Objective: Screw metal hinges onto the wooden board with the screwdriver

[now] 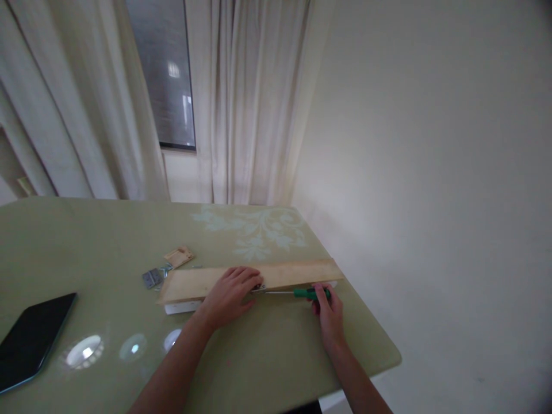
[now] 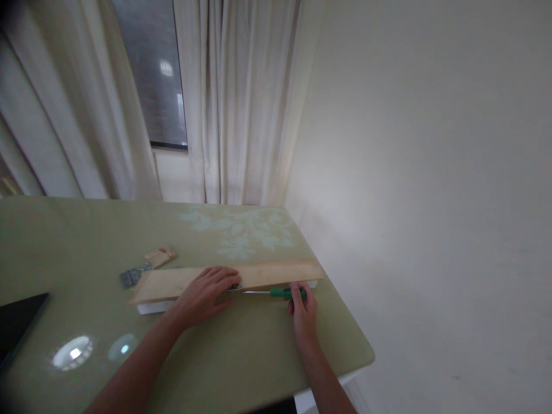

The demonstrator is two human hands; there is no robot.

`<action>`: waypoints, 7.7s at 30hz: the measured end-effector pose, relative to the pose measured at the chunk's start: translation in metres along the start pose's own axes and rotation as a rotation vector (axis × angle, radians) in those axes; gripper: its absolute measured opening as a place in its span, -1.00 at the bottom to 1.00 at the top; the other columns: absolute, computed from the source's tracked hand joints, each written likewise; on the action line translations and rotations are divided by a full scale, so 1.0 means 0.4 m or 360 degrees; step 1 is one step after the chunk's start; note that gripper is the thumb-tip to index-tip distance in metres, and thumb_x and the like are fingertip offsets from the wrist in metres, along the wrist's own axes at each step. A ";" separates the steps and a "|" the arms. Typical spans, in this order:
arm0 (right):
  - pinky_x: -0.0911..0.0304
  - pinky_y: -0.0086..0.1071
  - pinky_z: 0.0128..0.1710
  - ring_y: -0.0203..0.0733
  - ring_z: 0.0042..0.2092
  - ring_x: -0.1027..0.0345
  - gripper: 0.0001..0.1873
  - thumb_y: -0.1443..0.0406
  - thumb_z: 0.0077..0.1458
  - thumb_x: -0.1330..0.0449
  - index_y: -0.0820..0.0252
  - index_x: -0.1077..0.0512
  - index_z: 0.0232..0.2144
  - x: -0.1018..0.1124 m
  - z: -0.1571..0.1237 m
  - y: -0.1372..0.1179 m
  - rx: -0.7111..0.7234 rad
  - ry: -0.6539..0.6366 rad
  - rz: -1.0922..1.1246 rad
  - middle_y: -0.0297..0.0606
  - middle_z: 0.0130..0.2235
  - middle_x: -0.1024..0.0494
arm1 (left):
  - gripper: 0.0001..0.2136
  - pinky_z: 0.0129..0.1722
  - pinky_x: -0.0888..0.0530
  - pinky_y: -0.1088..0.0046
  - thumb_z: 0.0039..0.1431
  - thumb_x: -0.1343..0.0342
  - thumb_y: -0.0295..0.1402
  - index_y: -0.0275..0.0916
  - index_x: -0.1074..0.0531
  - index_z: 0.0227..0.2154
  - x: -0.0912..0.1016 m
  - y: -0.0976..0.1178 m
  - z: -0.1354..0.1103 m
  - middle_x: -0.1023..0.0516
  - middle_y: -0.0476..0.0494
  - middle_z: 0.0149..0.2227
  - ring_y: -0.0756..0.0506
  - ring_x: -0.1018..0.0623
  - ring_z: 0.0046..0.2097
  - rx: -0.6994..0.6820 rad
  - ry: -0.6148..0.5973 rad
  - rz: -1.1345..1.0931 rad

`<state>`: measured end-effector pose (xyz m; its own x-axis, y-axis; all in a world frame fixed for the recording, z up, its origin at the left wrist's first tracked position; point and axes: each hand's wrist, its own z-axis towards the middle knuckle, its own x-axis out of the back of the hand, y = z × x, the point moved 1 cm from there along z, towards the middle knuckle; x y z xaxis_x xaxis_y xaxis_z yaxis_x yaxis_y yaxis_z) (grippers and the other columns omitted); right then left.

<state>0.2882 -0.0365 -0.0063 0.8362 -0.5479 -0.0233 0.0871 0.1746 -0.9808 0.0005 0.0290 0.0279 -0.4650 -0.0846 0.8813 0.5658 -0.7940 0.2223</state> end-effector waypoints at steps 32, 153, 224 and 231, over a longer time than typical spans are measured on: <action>-0.02 -0.44 -0.67 -0.34 -0.61 -0.13 -0.46 -0.17 -0.04 -0.39 0.16 -0.49 -0.36 -0.006 0.017 0.018 -0.0110 0.0090 0.0268 -0.45 -0.54 -0.41 | -0.62 0.16 -0.42 0.13 0.18 -0.23 -0.52 -0.09 -0.48 0.04 0.008 0.005 0.004 -0.59 -0.14 0.12 -0.24 -0.53 0.14 0.0030 0.0041 0.0009; -0.11 -0.49 -0.67 -0.37 -0.65 -0.27 -0.44 -0.17 0.00 -0.38 0.16 -0.37 -0.49 -0.147 0.201 -0.091 -0.0072 -0.0101 0.0432 -0.39 -0.58 -0.50 | -0.73 -0.06 -0.55 0.23 0.45 0.01 -0.46 -0.23 -0.48 0.10 -0.015 0.010 0.008 -0.68 -0.21 -0.10 -0.16 -0.62 -0.10 -0.0025 0.0409 0.0202; -0.08 -0.52 -0.66 -0.36 -0.60 -0.24 -0.63 0.00 -0.08 -0.35 0.13 -0.39 -0.56 -0.144 0.204 -0.090 -0.0207 0.0105 0.0572 -0.41 -0.59 -0.45 | -0.72 0.04 -0.49 0.16 0.38 -0.17 -0.38 -0.21 -0.45 0.11 -0.014 0.021 0.004 -0.62 -0.23 0.07 -0.23 -0.58 0.04 -0.0138 0.0203 0.0352; -0.03 -0.53 -0.68 -0.37 -0.60 -0.21 -0.63 0.01 -0.07 -0.34 0.13 -0.39 -0.58 -0.143 0.203 -0.091 -0.0217 0.0093 0.0572 -0.41 -0.60 -0.44 | -0.77 0.01 -0.51 0.18 0.39 -0.10 -0.38 -0.19 -0.48 0.06 -0.010 0.024 0.003 -0.64 -0.21 0.01 -0.21 -0.59 -0.02 -0.0136 0.0218 0.0259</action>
<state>0.2810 0.0550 0.0462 0.7679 -0.5178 -0.3772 -0.2818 0.2558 -0.9247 0.0086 0.0223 0.0270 -0.4638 -0.2920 0.8364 0.5837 -0.8110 0.0406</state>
